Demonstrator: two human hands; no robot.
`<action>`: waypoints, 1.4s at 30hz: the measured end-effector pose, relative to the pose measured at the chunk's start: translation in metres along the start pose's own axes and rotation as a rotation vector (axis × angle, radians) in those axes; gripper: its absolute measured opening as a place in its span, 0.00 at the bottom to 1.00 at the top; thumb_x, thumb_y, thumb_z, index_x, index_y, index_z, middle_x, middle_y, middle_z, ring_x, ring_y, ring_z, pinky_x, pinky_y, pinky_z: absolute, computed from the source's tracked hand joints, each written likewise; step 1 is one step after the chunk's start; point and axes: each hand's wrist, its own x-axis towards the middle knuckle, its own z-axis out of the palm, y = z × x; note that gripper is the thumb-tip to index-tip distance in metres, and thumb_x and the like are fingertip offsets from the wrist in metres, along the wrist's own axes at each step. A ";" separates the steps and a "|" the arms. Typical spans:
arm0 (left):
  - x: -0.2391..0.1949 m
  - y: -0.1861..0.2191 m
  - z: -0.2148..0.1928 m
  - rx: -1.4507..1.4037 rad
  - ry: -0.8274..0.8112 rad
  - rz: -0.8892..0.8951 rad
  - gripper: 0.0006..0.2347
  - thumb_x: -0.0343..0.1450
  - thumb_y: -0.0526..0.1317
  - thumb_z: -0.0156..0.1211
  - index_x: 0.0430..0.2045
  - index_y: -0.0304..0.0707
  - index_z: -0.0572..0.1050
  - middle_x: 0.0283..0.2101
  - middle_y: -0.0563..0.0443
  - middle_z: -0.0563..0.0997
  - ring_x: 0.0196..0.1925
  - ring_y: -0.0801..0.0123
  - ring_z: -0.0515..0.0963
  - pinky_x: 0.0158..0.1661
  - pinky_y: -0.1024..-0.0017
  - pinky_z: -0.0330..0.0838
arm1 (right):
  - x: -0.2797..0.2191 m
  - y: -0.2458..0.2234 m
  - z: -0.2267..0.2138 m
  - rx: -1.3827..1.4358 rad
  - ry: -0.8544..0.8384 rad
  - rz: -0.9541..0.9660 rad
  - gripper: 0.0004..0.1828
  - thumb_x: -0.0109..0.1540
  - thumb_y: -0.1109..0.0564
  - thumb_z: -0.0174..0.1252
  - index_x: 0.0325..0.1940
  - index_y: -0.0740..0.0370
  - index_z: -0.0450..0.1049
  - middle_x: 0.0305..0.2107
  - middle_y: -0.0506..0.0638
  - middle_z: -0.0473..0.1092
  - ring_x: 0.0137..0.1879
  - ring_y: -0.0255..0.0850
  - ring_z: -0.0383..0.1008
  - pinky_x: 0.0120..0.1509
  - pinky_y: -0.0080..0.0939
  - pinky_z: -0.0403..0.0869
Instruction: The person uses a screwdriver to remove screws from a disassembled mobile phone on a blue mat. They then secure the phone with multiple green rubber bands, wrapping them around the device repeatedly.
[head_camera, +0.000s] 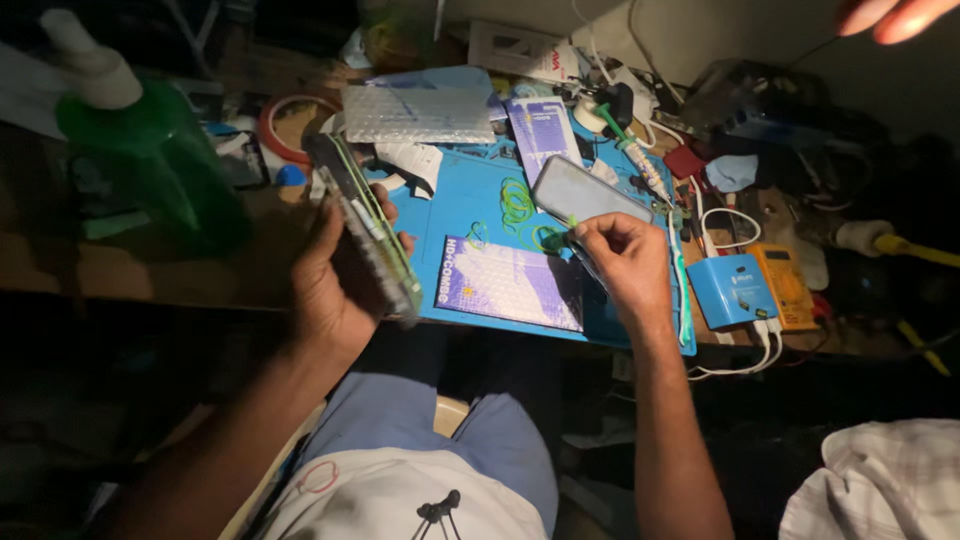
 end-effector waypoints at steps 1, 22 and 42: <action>0.001 -0.002 -0.005 -0.014 0.012 -0.007 0.20 0.77 0.44 0.62 0.64 0.45 0.69 0.53 0.50 0.78 0.56 0.67 0.77 0.53 0.58 0.75 | -0.004 0.000 0.000 -0.061 0.010 -0.019 0.10 0.64 0.55 0.64 0.40 0.66 0.82 0.31 0.59 0.78 0.34 0.49 0.78 0.40 0.46 0.73; 0.052 -0.029 0.058 0.984 -0.289 0.258 0.13 0.69 0.29 0.69 0.46 0.34 0.73 0.43 0.51 0.80 0.48 0.74 0.78 0.54 0.73 0.72 | 0.007 -0.093 0.033 0.393 0.236 -0.510 0.08 0.63 0.71 0.64 0.46 0.69 0.80 0.40 0.51 0.79 0.45 0.35 0.79 0.53 0.34 0.78; 0.059 -0.016 0.084 1.252 -0.453 0.391 0.14 0.67 0.33 0.68 0.47 0.35 0.76 0.47 0.50 0.83 0.50 0.69 0.83 0.54 0.71 0.75 | -0.008 -0.123 0.017 -0.202 0.181 -0.820 0.13 0.60 0.73 0.65 0.48 0.66 0.79 0.42 0.55 0.79 0.47 0.41 0.83 0.49 0.35 0.80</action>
